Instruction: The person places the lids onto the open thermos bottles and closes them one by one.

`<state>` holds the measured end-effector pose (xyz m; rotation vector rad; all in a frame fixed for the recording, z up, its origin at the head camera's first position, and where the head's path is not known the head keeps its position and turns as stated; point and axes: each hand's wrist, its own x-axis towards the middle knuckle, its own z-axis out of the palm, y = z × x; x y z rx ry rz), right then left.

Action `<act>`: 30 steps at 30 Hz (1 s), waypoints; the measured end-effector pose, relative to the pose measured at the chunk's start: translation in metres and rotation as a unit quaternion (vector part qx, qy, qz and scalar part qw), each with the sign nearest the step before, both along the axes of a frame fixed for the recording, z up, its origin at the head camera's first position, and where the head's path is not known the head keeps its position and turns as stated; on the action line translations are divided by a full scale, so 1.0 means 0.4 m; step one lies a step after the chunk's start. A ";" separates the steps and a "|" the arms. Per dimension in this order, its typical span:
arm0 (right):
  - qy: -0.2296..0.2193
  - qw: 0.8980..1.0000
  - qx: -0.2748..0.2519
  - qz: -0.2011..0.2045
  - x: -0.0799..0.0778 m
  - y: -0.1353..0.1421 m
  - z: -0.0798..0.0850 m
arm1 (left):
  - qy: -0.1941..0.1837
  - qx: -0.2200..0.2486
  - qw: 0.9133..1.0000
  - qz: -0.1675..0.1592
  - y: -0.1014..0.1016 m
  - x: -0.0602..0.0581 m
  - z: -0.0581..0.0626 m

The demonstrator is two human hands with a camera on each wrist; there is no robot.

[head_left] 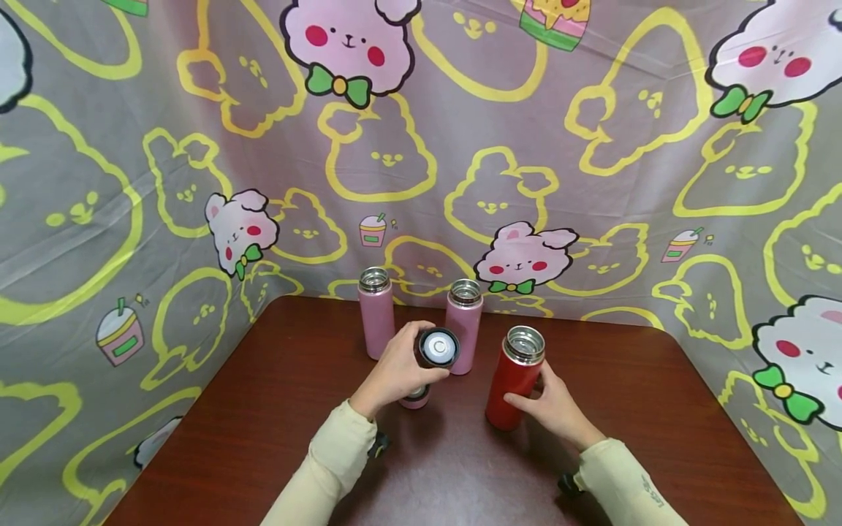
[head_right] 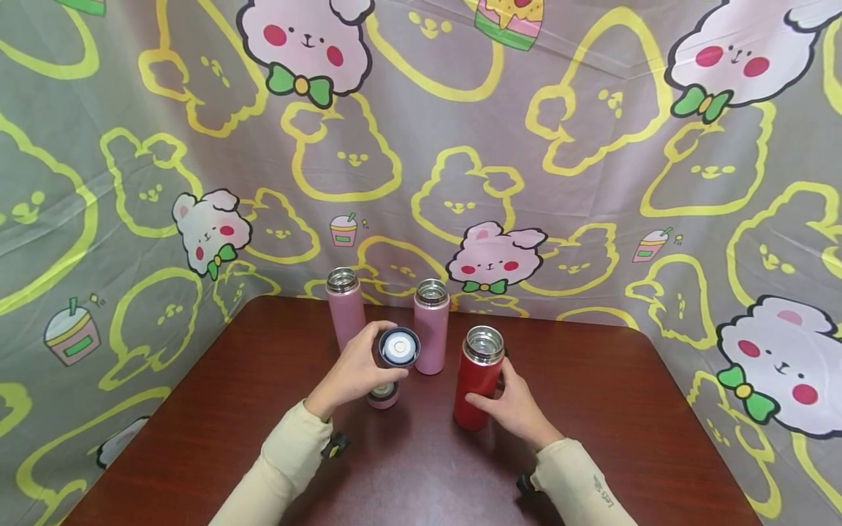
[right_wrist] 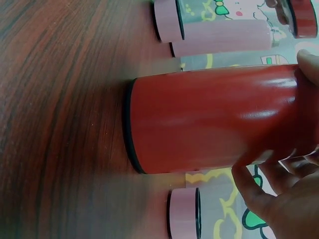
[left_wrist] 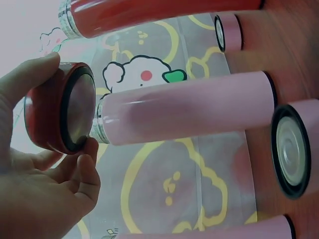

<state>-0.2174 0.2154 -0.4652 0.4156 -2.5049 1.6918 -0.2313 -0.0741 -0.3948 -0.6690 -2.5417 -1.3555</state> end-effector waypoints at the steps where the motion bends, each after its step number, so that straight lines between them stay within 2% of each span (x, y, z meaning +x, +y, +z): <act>1: 0.001 1.000 0.000 0.001 0.000 0.000 -0.001 | 0.001 0.004 1.000 -0.004 0.001 0.000 0.001; 11: 0.001 1.000 0.008 0.002 -0.002 0.002 -0.002 | -0.007 0.051 0.997 -0.055 0.014 -0.010 0.003; 16: -0.002 1.000 0.010 -0.001 -0.001 0.001 0.002 | -0.001 0.061 0.996 -0.061 0.020 -0.010 0.002; 19: -0.010 1.000 0.009 0.000 0.001 0.000 0.005 | -0.012 0.084 0.994 -0.067 0.022 0.011 0.033; 23: -0.021 1.000 0.009 0.003 0.004 0.001 0.008 | -0.059 0.132 0.987 -0.067 0.027 0.033 0.069; 26: -0.028 1.000 0.009 0.007 0.006 -0.001 0.014 | -0.075 0.156 0.983 -0.060 0.030 0.019 0.052; 30: -0.033 0.999 0.011 0.007 0.025 -0.014 0.050 | -0.065 0.165 0.982 -0.069 0.031 0.000 0.027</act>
